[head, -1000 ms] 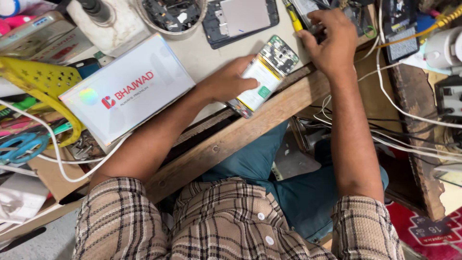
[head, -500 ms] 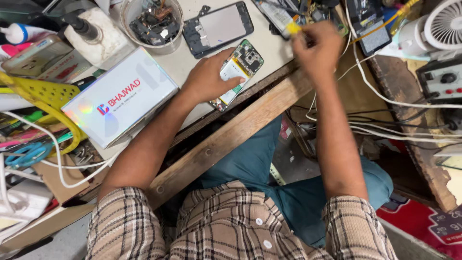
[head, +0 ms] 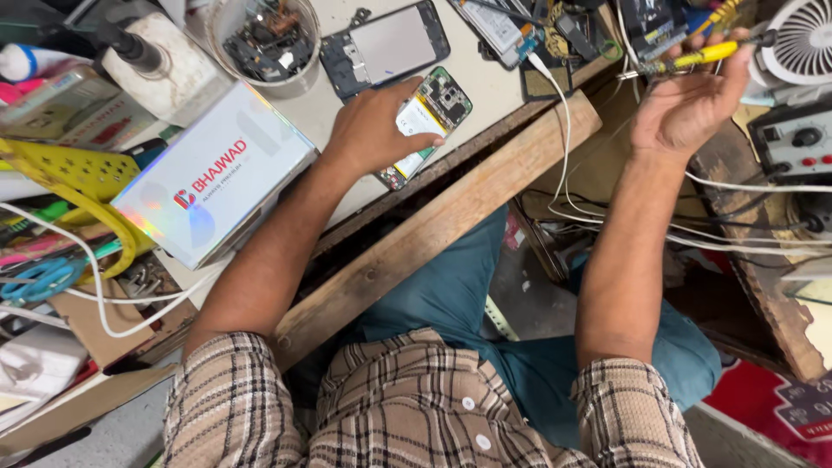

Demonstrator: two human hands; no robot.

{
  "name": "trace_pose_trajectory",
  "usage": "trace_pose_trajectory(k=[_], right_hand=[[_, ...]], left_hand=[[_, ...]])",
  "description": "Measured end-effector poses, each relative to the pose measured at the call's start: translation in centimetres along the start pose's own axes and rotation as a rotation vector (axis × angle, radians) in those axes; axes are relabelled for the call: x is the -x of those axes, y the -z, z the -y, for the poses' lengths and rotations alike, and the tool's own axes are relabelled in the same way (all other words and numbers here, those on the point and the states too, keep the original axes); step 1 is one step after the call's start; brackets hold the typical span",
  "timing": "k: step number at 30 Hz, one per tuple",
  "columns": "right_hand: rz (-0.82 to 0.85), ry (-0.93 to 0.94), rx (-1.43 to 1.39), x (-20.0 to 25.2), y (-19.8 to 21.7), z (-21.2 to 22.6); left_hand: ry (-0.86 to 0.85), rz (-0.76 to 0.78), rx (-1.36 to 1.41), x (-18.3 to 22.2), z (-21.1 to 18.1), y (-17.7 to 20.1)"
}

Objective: The person disassembles a smartphone, removes the back cover, and uses a screwdriver to detach internal components. They then reposition the battery and reconnect internal cables while holding the device.

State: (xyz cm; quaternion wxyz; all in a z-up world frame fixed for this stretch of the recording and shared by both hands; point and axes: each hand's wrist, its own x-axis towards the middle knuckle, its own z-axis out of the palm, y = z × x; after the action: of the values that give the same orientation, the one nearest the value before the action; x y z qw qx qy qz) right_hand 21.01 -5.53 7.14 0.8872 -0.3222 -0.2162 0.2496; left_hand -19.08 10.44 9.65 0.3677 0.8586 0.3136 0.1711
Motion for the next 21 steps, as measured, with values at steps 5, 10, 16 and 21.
trace_pose_trajectory(k=[5,10,16,21], right_hand=[[0.077,-0.142,0.185,-1.9,-4.6,-2.7],[0.754,0.248,1.478,-3.9,-8.6,-7.8],[0.953,-0.099,1.938,-6.5,-11.3,-10.4],[1.027,-0.222,1.98,-7.1,-10.9,-11.3]], left_hand=[[-0.019,0.046,-0.169,-0.3,0.1,0.1],[0.036,0.156,-0.221,0.2,-0.2,-0.1],[-0.096,0.084,-0.267,0.9,-0.2,-0.4],[-0.231,-0.034,-0.307,1.2,0.6,-0.8]])
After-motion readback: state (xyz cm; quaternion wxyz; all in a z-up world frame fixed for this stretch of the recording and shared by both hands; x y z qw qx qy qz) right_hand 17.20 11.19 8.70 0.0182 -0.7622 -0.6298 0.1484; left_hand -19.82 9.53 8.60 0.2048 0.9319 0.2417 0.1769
